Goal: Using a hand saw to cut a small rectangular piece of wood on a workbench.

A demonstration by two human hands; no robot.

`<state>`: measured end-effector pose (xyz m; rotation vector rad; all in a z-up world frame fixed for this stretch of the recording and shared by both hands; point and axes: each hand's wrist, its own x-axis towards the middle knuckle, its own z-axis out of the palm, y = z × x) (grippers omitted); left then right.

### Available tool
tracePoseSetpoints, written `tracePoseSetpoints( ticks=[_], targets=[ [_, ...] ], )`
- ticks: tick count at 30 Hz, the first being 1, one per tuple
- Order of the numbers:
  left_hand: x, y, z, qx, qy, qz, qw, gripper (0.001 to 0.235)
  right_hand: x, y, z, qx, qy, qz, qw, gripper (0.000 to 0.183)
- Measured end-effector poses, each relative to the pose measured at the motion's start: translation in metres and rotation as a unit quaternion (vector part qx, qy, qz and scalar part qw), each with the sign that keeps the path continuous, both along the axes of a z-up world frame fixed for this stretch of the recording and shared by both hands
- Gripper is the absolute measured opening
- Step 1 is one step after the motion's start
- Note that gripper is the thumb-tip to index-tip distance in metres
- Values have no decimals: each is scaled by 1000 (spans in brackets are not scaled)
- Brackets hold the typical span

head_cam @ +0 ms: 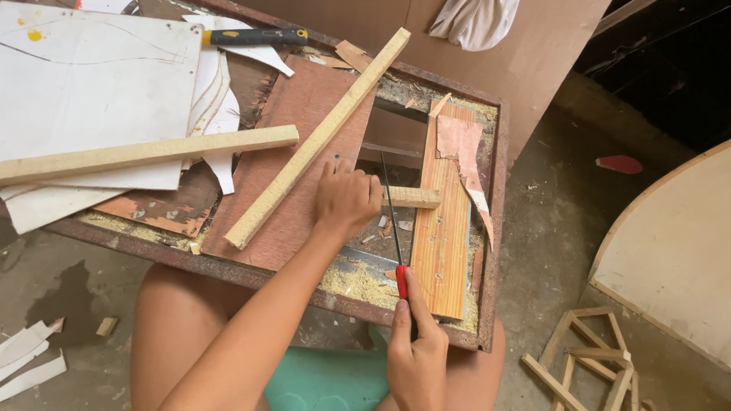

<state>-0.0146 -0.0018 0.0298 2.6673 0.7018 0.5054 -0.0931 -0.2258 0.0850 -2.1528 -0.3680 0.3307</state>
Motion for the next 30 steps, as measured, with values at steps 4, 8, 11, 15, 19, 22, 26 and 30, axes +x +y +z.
tracePoseSetpoints(
  ticks=[4,8,11,15,19,22,26,30],
  targets=[
    [7,1,5,-52,6,44,998,69,1,1,-1,11,15,-7,1000,51],
    [10,2,-1,-2,44,63,997,73,1,2,-1,47,59,-49,996,50],
    [8,3,-3,34,41,49,997,68,2,1,-4,68,81,-57,993,50],
    [9,3,-7,53,22,51,997,64,6,-1,-2,47,58,-12,997,51],
    [11,1,-15,65,-24,77,995,61,-1,-10,-8,50,-22,12,998,49],
    [8,4,-15,83,-32,57,994,61,-1,-8,-11,7,-38,1,999,49],
    [7,-1,-19,66,-11,61,996,59,5,5,5,35,30,10,999,50],
    [16,-1,-30,57,-48,105,992,57,-3,10,11,-30,80,-21,996,56]
  ],
)
